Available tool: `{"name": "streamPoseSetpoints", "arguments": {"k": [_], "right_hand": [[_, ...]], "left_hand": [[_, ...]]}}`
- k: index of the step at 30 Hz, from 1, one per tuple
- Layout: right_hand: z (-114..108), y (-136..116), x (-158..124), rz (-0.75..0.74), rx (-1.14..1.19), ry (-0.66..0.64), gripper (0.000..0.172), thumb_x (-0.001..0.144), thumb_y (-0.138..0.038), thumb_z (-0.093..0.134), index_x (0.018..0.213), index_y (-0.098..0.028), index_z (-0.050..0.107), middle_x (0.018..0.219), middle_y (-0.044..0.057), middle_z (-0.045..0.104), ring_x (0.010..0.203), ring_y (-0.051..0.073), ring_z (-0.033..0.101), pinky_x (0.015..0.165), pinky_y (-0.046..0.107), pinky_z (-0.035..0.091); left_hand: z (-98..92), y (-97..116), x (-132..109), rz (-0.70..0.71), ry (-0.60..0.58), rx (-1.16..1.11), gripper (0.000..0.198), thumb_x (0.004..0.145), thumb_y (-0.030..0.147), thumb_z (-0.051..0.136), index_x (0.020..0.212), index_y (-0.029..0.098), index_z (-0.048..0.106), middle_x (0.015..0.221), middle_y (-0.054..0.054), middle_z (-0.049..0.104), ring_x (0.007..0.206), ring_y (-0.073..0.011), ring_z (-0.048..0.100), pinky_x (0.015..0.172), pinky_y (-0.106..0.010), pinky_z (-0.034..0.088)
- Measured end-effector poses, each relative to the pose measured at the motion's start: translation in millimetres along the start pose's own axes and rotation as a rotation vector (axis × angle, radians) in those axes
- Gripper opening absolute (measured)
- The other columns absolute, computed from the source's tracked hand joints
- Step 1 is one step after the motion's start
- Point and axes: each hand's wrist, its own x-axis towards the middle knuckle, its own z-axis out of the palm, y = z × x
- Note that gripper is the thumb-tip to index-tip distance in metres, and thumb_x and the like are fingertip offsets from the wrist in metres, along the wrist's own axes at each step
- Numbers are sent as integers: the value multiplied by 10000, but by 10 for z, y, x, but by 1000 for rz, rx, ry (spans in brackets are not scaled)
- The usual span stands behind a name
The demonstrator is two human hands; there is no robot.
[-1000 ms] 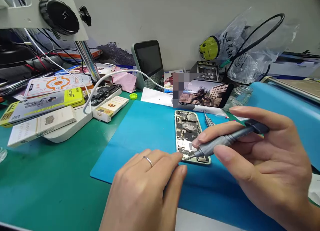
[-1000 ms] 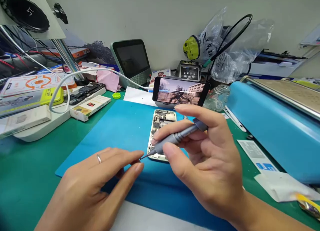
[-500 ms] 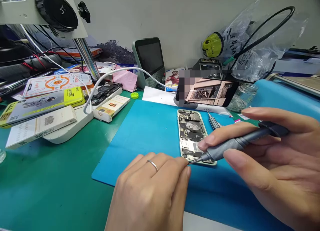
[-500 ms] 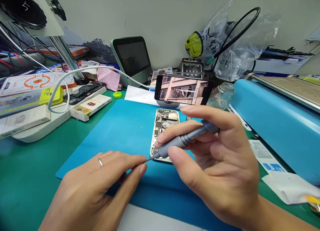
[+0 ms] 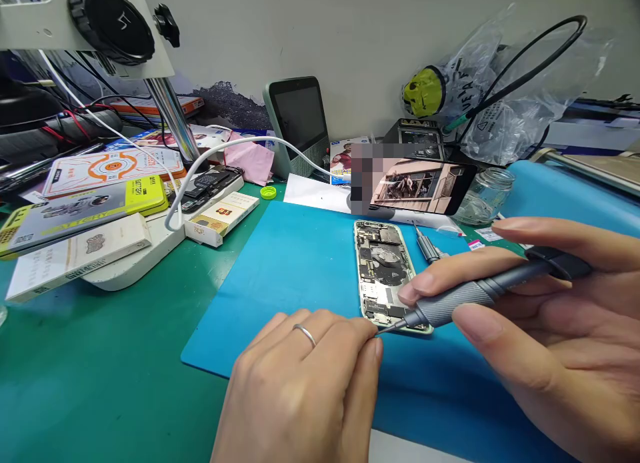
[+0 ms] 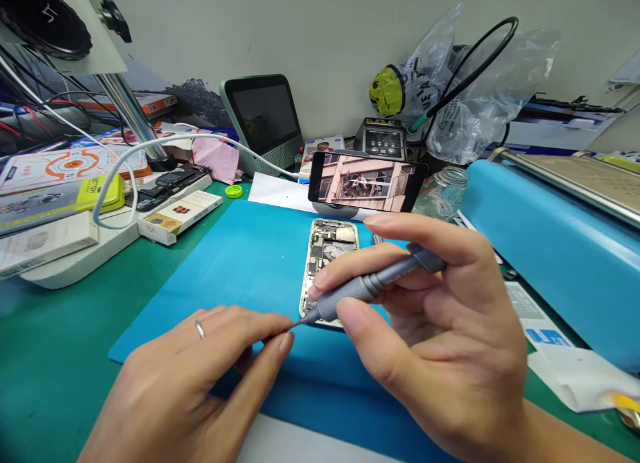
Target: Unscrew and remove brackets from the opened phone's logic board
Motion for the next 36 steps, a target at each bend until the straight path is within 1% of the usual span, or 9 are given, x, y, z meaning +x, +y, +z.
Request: {"name": "streamPoseSetpoints", "arguments": {"k": [3, 5, 11, 19, 22, 25, 28, 31, 36], "right_hand": [[28, -33, 25, -14, 10, -7, 620, 888, 46, 743, 1327, -388, 694, 960, -46, 868, 811, 183, 857, 749, 282, 771], [39, -46, 32, -4, 0, -4, 638, 885, 55, 734, 1337, -393, 687, 960, -49, 867, 817, 178, 858, 757, 273, 768], [22, -46, 6, 0, -20, 5, 616, 885, 53, 741, 1317, -384, 689, 942, -47, 861, 795, 183, 853, 776, 289, 769], [-1, -88, 19, 34, -45, -4, 581, 930, 11, 770, 1332, -401, 690, 960, -11, 858, 824, 223, 867, 757, 337, 778], [18, -65, 22, 14, -43, 21, 564, 920, -20, 774, 1319, -411, 699, 950, -15, 843, 783, 230, 859, 726, 358, 781], [27, -27, 23, -10, -40, 30, 571, 905, -23, 786, 1318, -408, 705, 951, -18, 834, 761, 223, 851, 706, 347, 779], [18, -3, 22, 0, -39, 20, 571, 917, -13, 780, 1323, -408, 699, 954, -14, 844, 780, 226, 854, 719, 352, 777], [1, -1, 17, 20, -39, 7, 570, 925, -23, 782, 1326, -417, 693, 946, -13, 851, 785, 232, 854, 735, 367, 777], [4, -11, 7, -16, -15, 22, 592, 915, -23, 771, 1353, -412, 688, 964, -17, 857, 808, 216, 857, 749, 327, 776]], "left_hand": [[20, 53, -16, -80, 32, -4, 153, 1016, 198, 664, 1017, 322, 753, 890, 64, 780, 773, -121, 756, 713, -236, 593], [31, 80, -22, -100, 43, -8, 160, 1013, 195, 667, 1007, 326, 759, 885, 62, 778, 776, -120, 755, 718, -238, 589], [34, 101, -20, -111, 59, -13, 166, 1010, 185, 673, 1007, 328, 759, 889, 66, 776, 764, -114, 741, 719, -232, 574], [45, 113, -30, -118, 66, -9, 176, 1018, 179, 667, 1047, 336, 740, 906, 85, 779, 776, -113, 742, 706, -245, 558], [68, 112, -46, -118, 69, -22, 178, 1019, 185, 666, 1067, 339, 740, 912, 86, 781, 772, -111, 739, 700, -257, 553], [109, 121, -73, -142, 90, -47, 196, 1043, 186, 640, 1117, 355, 706, 964, 116, 787, 803, -99, 731, 738, -281, 526], [143, 130, -94, -150, 97, -57, 217, 1063, 176, 614, 1155, 367, 662, 1006, 152, 784, 830, -81, 719, 783, -297, 495], [156, 126, -101, -141, 94, -51, 210, 1068, 176, 606, 1156, 361, 652, 1020, 153, 786, 837, -77, 716, 790, -304, 485], [157, 102, -108, -132, 88, -51, 192, 1065, 168, 606, 1128, 346, 643, 1016, 144, 782, 826, -83, 710, 783, -312, 478]]}}
